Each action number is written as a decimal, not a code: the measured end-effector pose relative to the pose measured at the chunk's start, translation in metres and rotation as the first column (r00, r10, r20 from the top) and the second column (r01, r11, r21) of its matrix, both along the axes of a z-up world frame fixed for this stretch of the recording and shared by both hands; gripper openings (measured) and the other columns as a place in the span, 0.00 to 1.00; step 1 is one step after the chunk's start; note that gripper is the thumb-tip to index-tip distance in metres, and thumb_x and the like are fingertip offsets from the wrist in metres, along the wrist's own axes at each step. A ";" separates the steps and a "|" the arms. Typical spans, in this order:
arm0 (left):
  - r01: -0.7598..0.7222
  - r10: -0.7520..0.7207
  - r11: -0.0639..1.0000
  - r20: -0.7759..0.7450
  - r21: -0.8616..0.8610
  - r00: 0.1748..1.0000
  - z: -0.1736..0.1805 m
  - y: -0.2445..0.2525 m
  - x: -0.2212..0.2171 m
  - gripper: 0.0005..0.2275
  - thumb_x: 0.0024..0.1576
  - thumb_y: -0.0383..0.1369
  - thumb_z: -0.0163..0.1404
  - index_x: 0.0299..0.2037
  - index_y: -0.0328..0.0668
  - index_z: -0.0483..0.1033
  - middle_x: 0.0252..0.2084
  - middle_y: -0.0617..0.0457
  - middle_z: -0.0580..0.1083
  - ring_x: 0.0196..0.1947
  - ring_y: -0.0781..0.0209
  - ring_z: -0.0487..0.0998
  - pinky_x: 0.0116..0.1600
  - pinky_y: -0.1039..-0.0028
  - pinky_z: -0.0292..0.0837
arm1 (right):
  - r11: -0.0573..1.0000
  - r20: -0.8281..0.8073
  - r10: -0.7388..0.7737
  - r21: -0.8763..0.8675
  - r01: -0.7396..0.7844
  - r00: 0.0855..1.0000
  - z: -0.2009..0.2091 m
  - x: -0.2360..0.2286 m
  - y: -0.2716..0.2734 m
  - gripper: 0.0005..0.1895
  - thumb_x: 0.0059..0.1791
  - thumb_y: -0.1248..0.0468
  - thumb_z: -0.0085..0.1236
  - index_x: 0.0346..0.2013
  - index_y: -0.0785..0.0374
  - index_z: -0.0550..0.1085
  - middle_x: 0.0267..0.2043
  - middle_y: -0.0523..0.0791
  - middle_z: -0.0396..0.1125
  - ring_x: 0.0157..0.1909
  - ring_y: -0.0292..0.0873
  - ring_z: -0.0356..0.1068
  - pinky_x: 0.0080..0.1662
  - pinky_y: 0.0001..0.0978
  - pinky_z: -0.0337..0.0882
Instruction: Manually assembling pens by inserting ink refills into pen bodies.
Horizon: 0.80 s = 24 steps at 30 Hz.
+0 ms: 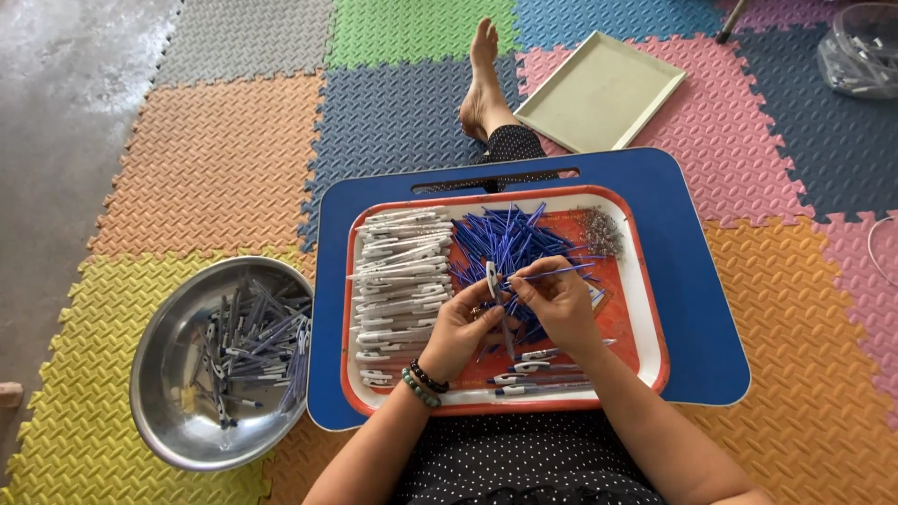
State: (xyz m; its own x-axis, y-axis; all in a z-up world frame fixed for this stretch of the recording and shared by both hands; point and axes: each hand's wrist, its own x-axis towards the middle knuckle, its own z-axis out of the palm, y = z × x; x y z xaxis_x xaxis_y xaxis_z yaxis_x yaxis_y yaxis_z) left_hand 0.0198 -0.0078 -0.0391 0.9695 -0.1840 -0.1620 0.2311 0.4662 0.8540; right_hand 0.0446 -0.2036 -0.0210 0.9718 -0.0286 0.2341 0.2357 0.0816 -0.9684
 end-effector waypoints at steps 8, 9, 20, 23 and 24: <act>-0.006 0.005 0.999 0.013 0.037 1.000 -0.017 0.001 0.001 0.26 0.65 0.19 0.60 0.75 0.28 0.70 0.59 0.39 0.81 0.47 0.45 0.89 0.43 0.47 0.93 | 1.000 -0.012 0.008 -0.024 -0.008 1.000 0.012 -0.008 0.012 0.10 0.50 0.73 0.76 0.41 0.66 0.81 0.38 0.50 0.82 0.39 0.37 0.82 0.42 0.29 0.82; -0.013 0.013 0.999 0.012 0.036 1.000 -0.020 0.001 0.001 0.26 0.65 0.19 0.60 0.74 0.28 0.70 0.59 0.40 0.81 0.47 0.47 0.89 0.43 0.48 0.93 | 0.999 -0.018 -0.002 -0.054 0.001 1.000 0.011 -0.008 0.012 0.10 0.49 0.72 0.78 0.40 0.66 0.82 0.38 0.50 0.82 0.39 0.38 0.82 0.42 0.30 0.83; -0.045 0.041 0.995 0.042 0.091 0.998 -0.005 -0.001 -0.001 0.27 0.63 0.19 0.63 0.74 0.29 0.72 0.54 0.40 0.82 0.43 0.53 0.89 0.39 0.52 0.94 | 0.968 0.052 -0.080 -0.233 0.090 0.995 0.033 -0.014 0.018 0.08 0.47 0.69 0.80 0.37 0.60 0.85 0.34 0.47 0.84 0.37 0.38 0.85 0.41 0.30 0.83; -0.057 0.053 0.993 0.040 0.104 0.998 -0.010 -0.001 -0.003 0.27 0.63 0.19 0.63 0.74 0.28 0.72 0.52 0.40 0.82 0.42 0.54 0.89 0.38 0.53 0.94 | 0.946 0.158 -0.083 -0.299 0.128 0.984 0.023 -0.015 0.021 0.09 0.46 0.70 0.80 0.37 0.57 0.86 0.34 0.45 0.85 0.37 0.41 0.86 0.42 0.33 0.84; -0.059 0.055 0.991 0.040 0.116 0.998 -0.011 -0.001 -0.002 0.27 0.62 0.19 0.63 0.74 0.28 0.72 0.52 0.40 0.82 0.41 0.54 0.89 0.37 0.53 0.95 | 0.935 0.235 -0.080 -0.320 0.155 0.969 0.019 -0.013 0.023 0.10 0.45 0.71 0.80 0.36 0.57 0.86 0.35 0.45 0.85 0.38 0.43 0.87 0.42 0.35 0.84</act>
State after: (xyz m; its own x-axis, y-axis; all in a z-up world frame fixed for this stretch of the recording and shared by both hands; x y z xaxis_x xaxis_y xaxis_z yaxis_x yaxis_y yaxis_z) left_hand 0.0177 -0.0084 -0.0504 0.9835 -0.1100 -0.1436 0.1748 0.3742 0.9107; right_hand 0.0312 -0.1808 -0.0020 0.8915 -0.0233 0.4525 0.4290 -0.2777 -0.8596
